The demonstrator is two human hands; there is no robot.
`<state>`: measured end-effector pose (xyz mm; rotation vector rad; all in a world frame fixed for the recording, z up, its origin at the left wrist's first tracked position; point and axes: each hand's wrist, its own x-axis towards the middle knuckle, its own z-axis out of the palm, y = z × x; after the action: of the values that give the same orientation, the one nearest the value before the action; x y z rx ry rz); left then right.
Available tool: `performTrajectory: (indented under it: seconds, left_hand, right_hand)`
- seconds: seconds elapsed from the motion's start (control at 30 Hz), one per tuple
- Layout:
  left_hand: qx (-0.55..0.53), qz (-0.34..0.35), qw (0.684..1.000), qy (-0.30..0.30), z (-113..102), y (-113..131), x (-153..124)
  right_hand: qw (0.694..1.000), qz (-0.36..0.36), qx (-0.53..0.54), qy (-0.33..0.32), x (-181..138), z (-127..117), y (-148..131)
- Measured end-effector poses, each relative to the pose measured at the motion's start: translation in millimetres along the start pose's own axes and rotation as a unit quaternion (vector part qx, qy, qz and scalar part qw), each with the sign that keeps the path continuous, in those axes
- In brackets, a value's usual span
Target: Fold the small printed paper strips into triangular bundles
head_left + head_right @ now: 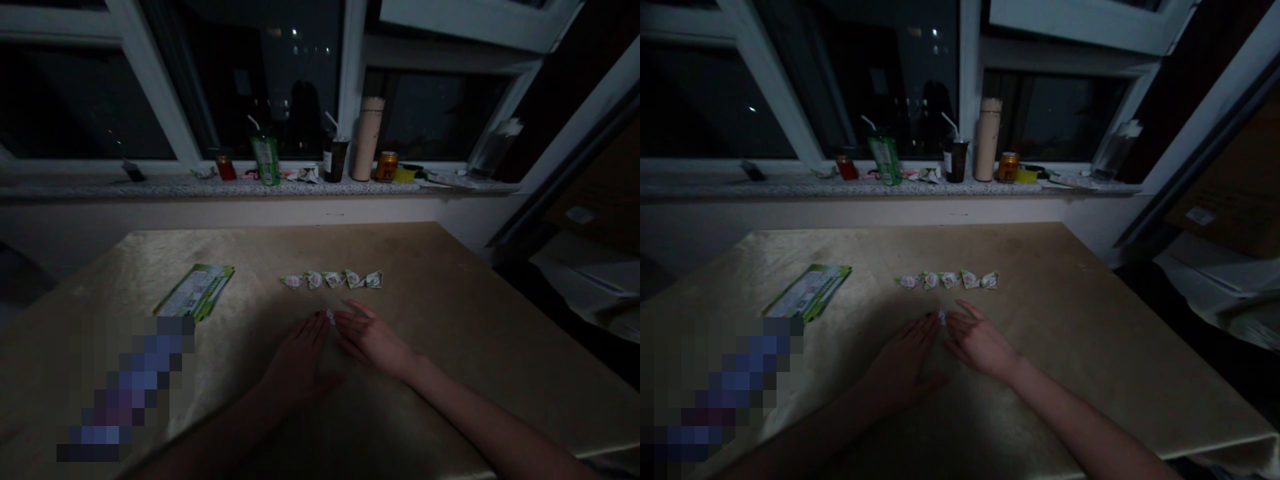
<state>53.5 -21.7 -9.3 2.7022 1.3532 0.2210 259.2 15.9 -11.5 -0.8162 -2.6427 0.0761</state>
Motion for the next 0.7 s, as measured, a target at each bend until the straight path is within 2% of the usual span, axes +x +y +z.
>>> performTrajectory:
  seconds: [0.17,0.3,0.5,0.7]
  left_hand:
    - [0.012,-0.008,1.000,-0.007,-5,8,4]
    - [0.004,0.010,1.000,0.014,1,2,2]
    - [-0.017,0.022,0.999,0.028,13,-8,-5]
    - [-0.022,0.001,0.999,0.043,14,-8,-8]
  right_hand:
    - [0.997,0.025,-0.054,0.053,9,16,-11]
    - [0.992,0.051,-0.048,0.100,9,25,-13]
    - [0.997,0.047,0.010,0.060,4,23,-10]
    - [0.996,0.068,0.039,0.036,6,20,-11]
